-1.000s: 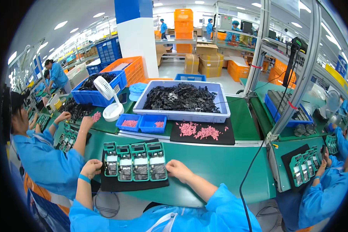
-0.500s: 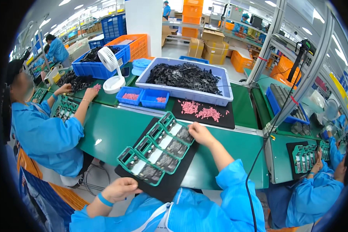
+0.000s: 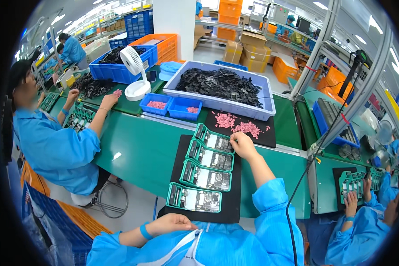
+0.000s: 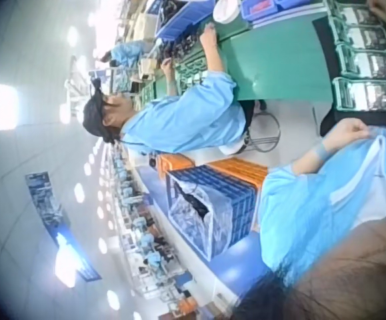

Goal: Assembling small electronic components onto printed circuit boards on a factory assembly line.

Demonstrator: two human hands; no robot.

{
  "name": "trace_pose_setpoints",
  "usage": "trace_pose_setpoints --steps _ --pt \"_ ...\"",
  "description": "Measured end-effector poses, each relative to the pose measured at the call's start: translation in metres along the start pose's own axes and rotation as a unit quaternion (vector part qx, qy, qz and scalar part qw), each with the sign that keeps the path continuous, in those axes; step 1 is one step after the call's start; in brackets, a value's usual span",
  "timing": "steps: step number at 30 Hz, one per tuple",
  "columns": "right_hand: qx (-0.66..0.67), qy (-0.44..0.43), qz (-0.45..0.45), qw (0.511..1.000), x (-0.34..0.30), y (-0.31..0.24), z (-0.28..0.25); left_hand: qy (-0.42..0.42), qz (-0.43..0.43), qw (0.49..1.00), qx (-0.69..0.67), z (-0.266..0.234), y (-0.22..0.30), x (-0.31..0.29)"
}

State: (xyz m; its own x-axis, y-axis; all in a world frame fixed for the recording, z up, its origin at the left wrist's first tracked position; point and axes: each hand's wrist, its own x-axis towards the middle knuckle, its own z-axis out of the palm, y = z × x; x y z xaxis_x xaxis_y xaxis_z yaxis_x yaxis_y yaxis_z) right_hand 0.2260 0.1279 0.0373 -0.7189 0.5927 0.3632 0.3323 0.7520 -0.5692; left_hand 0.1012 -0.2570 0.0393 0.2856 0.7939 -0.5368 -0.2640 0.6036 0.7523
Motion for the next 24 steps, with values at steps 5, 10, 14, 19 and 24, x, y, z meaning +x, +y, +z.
trace_pose_setpoints --steps 5,10,14,19,24 --pt "-0.099 -0.007 -0.033 0.995 0.010 -0.004 0.004 0.067 0.088 0.976 0.187 -0.019 0.038 -0.043" --pt "-0.187 -0.018 -0.092 0.978 0.020 -0.016 0.001 0.198 0.281 0.856 0.387 -0.023 0.088 -0.068" --pt "-0.219 -0.048 -0.133 0.965 0.028 -0.008 -0.001 0.225 0.308 0.870 0.313 -0.034 0.073 -0.038" --pt "-0.303 -0.106 -0.167 0.932 0.031 -0.015 -0.004 0.233 0.319 0.900 0.183 -0.018 0.047 0.000" --pt "-0.258 -0.095 -0.162 0.948 0.020 -0.006 -0.006 0.217 0.351 0.891 0.191 -0.005 0.051 0.013"
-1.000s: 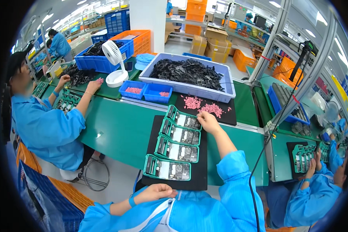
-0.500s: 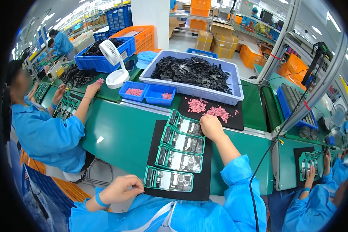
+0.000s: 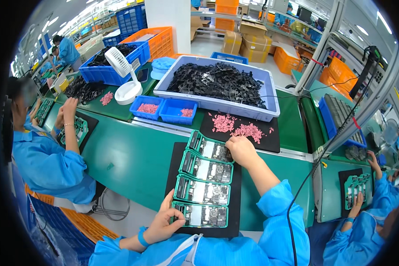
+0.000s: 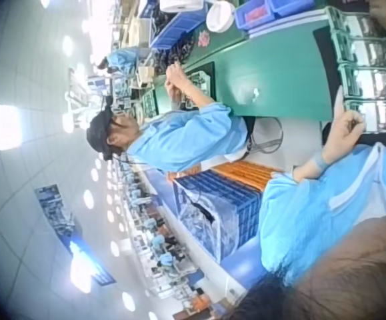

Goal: Assembling small electronic components onto printed circuit boards on a factory assembly line.

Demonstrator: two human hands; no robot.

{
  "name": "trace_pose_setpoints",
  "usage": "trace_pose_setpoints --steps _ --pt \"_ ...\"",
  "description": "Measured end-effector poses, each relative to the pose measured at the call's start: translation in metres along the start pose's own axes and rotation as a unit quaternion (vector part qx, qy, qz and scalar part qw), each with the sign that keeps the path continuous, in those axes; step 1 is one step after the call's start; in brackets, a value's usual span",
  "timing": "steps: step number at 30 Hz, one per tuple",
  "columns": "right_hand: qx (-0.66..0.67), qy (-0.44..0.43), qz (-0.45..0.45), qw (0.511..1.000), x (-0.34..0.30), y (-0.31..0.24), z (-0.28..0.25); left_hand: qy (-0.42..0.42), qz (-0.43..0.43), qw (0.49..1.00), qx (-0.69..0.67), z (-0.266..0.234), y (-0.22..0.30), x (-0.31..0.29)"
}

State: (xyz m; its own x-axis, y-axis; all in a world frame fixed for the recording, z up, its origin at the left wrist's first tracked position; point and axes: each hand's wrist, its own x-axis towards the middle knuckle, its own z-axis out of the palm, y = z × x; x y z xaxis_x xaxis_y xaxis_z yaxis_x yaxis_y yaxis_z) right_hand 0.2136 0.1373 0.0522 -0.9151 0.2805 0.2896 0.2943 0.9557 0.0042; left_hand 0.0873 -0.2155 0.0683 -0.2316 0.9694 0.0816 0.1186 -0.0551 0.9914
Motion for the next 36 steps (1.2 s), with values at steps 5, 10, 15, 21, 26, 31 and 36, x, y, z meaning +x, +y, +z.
trace_pose_setpoints --steps 5,10,15,21,26,31,36 --pt "0.042 0.044 -0.011 0.998 -0.009 -0.006 -0.006 -0.003 -0.010 0.999 0.045 -0.024 0.010 0.016" --pt "0.267 0.086 0.117 0.953 0.009 0.001 0.004 0.024 0.008 1.000 0.008 -0.048 0.027 0.073" --pt "0.268 0.083 0.092 0.955 0.029 -0.014 0.028 0.073 -0.001 0.994 -0.084 -0.038 0.028 0.140" --pt "0.291 0.074 0.077 0.951 0.018 -0.012 0.022 -0.077 0.158 0.941 0.289 -0.022 0.083 0.160" --pt "0.370 0.116 0.190 0.902 0.003 -0.013 0.017 -0.220 0.249 0.852 0.404 0.016 0.047 0.206" --pt "0.341 0.249 0.293 0.858 -0.029 -0.013 0.021 -0.222 0.284 0.790 0.495 0.032 -0.002 0.232" --pt "0.322 0.290 0.352 0.830 -0.058 -0.008 0.023 -0.230 0.312 0.718 0.577 0.045 -0.005 0.233"
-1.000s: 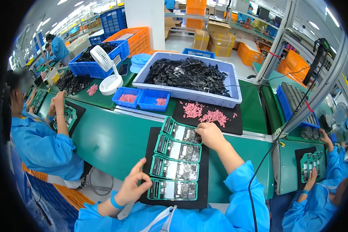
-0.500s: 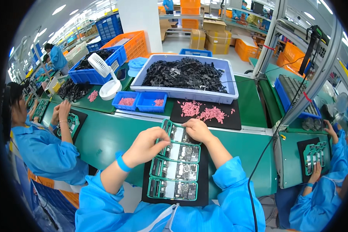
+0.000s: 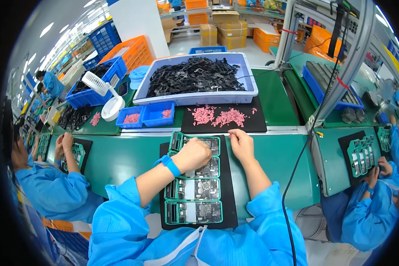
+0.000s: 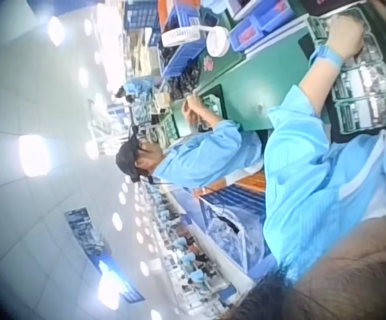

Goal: Assembling small electronic components onto printed circuit boards on a factory assembly line.

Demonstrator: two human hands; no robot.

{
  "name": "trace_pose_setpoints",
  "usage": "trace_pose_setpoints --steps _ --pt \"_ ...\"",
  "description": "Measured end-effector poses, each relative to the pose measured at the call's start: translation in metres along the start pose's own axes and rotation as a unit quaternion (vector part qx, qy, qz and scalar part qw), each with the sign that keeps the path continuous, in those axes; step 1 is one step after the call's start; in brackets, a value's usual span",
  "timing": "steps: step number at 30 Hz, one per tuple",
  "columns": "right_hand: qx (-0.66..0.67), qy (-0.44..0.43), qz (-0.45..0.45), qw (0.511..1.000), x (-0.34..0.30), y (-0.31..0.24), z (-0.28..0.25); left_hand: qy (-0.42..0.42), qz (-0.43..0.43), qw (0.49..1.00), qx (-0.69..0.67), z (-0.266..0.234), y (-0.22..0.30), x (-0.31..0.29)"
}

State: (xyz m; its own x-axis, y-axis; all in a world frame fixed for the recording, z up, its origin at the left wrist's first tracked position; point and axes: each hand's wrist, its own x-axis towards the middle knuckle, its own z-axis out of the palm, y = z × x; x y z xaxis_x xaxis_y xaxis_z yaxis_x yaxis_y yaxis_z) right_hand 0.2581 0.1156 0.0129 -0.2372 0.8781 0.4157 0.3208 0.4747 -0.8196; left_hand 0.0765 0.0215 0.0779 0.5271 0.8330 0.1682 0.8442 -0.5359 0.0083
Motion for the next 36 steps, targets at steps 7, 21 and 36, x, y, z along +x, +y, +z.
trace_pose_setpoints --steps 7,21,36 --pt "-0.021 -0.009 -0.031 0.999 -0.001 0.010 0.004 -0.020 0.011 0.998 0.061 -0.003 0.008 0.005" --pt "-0.037 0.050 -0.030 0.998 0.012 0.016 0.009 -0.022 -0.025 0.998 0.045 -0.002 0.024 -0.016" --pt "-0.366 -0.110 0.011 0.924 0.065 0.007 0.019 0.013 -0.041 0.978 -0.202 -0.219 0.048 -0.114"
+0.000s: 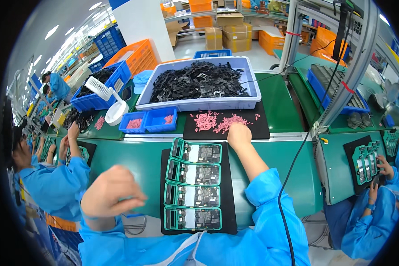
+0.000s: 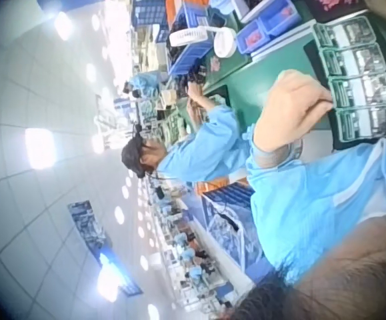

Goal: Assembling small electronic components onto printed circuit boards on a factory assembly line.

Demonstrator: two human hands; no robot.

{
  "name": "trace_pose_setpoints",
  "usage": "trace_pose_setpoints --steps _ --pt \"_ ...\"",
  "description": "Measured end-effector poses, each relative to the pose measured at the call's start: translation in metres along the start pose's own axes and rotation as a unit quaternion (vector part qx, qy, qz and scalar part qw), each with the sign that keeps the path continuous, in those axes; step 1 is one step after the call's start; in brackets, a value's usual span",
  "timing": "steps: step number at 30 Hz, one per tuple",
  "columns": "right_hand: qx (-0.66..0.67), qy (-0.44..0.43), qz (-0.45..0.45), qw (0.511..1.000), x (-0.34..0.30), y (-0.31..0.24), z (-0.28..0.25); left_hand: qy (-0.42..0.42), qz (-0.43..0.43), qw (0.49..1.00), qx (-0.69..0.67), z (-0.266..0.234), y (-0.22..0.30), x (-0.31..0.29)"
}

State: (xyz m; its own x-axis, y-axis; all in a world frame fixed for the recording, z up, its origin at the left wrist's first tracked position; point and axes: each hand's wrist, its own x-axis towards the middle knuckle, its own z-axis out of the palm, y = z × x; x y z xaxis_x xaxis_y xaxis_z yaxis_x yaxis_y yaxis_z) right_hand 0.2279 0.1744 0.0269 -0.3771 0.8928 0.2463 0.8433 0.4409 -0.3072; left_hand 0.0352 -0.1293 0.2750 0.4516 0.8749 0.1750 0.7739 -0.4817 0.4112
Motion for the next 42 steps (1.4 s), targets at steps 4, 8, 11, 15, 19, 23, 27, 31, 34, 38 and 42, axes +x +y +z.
trace_pose_setpoints --steps 4,8,11,15,19,23,27,31,34,38,42 --pt "0.029 0.007 -0.031 0.999 -0.017 -0.001 -0.008 -0.025 0.013 0.999 -0.031 0.028 -0.052 0.086" --pt "0.123 0.001 -0.047 0.991 -0.068 -0.016 -0.028 -0.025 -0.032 0.999 0.020 0.110 -0.139 0.172" --pt "0.156 -0.017 -0.090 0.983 -0.104 -0.017 -0.034 -0.040 -0.105 0.992 0.058 0.159 -0.182 0.207" --pt "0.156 -0.018 -0.083 0.984 -0.123 -0.014 -0.027 -0.028 -0.145 0.982 0.116 0.192 -0.201 0.228" --pt "0.150 -0.044 -0.077 0.985 -0.121 -0.012 -0.029 -0.033 -0.159 0.979 0.123 0.201 -0.205 0.235" --pt "0.161 -0.065 -0.077 0.982 -0.119 -0.010 -0.033 -0.048 -0.139 0.982 0.120 0.197 -0.207 0.239" --pt "0.176 -0.051 -0.088 0.979 -0.121 -0.008 -0.032 -0.080 -0.118 0.981 0.133 0.189 -0.200 0.239" --pt "0.171 -0.036 -0.106 0.979 -0.122 -0.008 -0.031 -0.077 -0.069 0.978 0.181 0.195 -0.200 0.241" --pt "0.179 -0.036 -0.122 0.976 -0.122 -0.007 -0.030 -0.067 -0.049 0.973 0.214 0.195 -0.198 0.234" --pt "0.178 -0.027 -0.129 0.975 -0.122 -0.003 -0.029 -0.051 -0.016 0.984 0.169 0.175 -0.176 0.213" --pt "0.179 -0.026 -0.134 0.974 -0.120 -0.001 -0.030 -0.033 0.031 0.998 0.039 0.153 -0.138 0.167"
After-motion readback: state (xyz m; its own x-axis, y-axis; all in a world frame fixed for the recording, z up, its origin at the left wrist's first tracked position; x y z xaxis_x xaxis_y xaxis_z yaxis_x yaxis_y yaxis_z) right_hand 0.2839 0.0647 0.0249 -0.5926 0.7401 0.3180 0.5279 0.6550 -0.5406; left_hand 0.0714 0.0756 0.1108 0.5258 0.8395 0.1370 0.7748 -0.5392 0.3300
